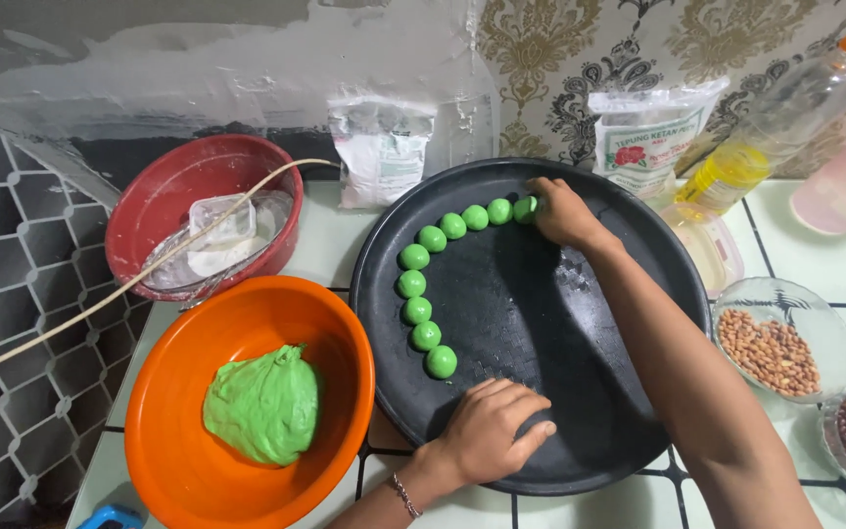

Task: Shaping and filling green dough into small uniform balls and arranging them on a tray.

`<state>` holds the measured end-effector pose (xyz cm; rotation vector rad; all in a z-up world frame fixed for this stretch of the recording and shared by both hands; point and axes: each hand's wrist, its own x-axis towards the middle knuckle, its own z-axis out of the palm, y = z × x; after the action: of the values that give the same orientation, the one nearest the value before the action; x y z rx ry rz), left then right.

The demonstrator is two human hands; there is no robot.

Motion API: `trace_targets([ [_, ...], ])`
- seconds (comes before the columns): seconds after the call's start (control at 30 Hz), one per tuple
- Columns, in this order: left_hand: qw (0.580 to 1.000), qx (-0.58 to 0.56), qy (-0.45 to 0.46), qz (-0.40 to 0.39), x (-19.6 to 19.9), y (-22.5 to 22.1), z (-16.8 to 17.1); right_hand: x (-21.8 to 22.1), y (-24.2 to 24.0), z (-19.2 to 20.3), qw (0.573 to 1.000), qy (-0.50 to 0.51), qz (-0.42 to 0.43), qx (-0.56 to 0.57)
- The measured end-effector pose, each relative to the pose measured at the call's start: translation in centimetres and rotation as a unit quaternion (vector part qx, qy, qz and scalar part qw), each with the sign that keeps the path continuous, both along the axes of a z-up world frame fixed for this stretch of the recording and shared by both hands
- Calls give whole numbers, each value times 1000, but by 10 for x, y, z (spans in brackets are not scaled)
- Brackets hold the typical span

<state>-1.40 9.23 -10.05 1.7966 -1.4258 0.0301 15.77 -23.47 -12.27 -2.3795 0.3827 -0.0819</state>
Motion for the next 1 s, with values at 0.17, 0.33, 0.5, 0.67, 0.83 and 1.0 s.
trace_targets([
  [0.17,998,18,62,-3,2,0,-3,-11,3,8,998,-25,24,-59],
  [0.33,996,12,93,-11,3,0,-2,-24,10,6,994,14,37,-106],
  [0.5,992,-5,123,26,0,5,16,-25,33,13,992,39,20,-119],
  [0.67,990,-101,95,14,0,38,94,-38,124,48,950,-222,115,-189],
  [0.83,958,-138,190,163,33,106,126,-60,265,64,864,-367,328,-106],
  [1.0,938,-41,44,340,119,186,89,-42,381,64,893,-145,419,-83],
])
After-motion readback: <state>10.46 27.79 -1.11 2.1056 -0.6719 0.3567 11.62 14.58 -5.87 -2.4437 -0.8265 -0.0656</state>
